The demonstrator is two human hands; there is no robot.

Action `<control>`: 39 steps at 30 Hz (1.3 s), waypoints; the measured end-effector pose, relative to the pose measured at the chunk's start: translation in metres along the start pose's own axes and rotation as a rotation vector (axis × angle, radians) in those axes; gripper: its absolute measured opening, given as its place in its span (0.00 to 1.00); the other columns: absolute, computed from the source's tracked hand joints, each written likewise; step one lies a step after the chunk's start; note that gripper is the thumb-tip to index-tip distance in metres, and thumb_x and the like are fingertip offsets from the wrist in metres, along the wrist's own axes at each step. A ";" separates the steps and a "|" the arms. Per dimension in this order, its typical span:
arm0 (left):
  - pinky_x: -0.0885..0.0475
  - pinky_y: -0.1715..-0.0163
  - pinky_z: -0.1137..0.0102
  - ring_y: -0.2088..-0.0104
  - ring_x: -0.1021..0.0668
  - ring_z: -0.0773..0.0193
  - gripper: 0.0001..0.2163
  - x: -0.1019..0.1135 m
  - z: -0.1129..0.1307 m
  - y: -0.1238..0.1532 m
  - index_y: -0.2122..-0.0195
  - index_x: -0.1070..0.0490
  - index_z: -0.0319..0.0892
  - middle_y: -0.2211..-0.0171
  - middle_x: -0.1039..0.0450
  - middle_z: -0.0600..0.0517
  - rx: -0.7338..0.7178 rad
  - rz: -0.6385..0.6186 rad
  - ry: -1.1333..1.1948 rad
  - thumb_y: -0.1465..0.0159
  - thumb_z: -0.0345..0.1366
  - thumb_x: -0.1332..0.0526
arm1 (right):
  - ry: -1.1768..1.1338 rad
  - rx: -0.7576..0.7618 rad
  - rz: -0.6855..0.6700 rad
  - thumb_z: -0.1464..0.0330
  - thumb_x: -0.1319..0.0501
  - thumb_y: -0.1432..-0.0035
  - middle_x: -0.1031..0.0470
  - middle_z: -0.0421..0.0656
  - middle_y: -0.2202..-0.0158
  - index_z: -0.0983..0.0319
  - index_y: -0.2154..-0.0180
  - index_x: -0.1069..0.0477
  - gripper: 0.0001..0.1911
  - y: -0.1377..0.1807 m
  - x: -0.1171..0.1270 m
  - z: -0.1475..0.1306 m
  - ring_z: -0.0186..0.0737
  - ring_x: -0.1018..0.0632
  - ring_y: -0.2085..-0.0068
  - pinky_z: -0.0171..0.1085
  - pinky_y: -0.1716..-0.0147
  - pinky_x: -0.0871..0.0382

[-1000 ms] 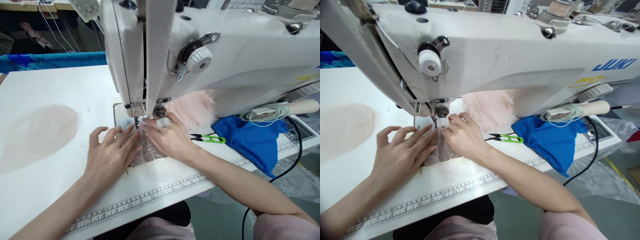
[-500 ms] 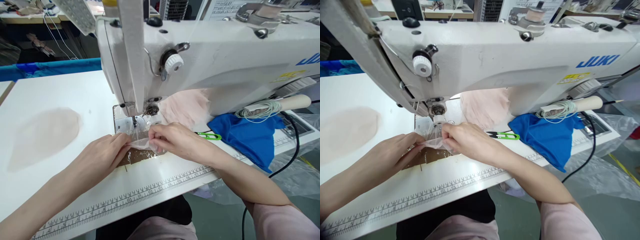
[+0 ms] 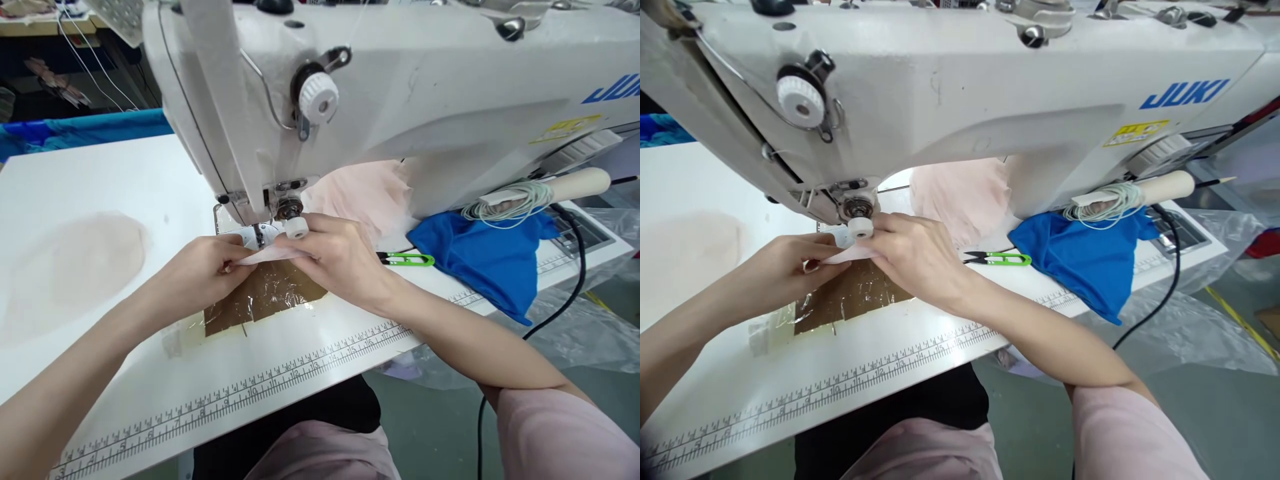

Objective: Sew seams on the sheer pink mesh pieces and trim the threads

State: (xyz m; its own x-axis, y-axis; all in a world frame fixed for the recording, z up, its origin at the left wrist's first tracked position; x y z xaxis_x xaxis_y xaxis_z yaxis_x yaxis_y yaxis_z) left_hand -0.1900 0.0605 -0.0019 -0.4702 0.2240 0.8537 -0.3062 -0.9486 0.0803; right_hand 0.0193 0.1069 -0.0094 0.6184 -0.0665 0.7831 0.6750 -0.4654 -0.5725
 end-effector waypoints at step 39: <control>0.34 0.57 0.55 0.55 0.24 0.52 0.15 -0.033 0.000 0.039 0.48 0.30 0.43 0.52 0.23 0.48 -0.213 0.250 -0.358 0.31 0.31 0.51 | -0.068 -0.010 -0.225 0.75 0.44 0.35 0.21 0.40 0.69 0.62 0.61 0.24 0.10 0.004 -0.007 -0.006 0.34 0.26 0.68 0.36 0.66 0.40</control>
State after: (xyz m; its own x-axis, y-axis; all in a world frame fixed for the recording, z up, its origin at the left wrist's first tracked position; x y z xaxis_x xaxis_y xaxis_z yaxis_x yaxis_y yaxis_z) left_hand -0.1864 0.0158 -0.0266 -0.2483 -0.1313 0.9597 -0.4003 -0.8883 -0.2251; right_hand 0.0155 0.1004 -0.0156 0.4789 0.0992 0.8722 0.7949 -0.4707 -0.3829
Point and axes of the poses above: each hand's wrist, its own y-axis away from the middle knuckle, its own x-axis out of the back of the hand, z = x × y, the point moved 1 cm from there along -y, towards the middle knuckle
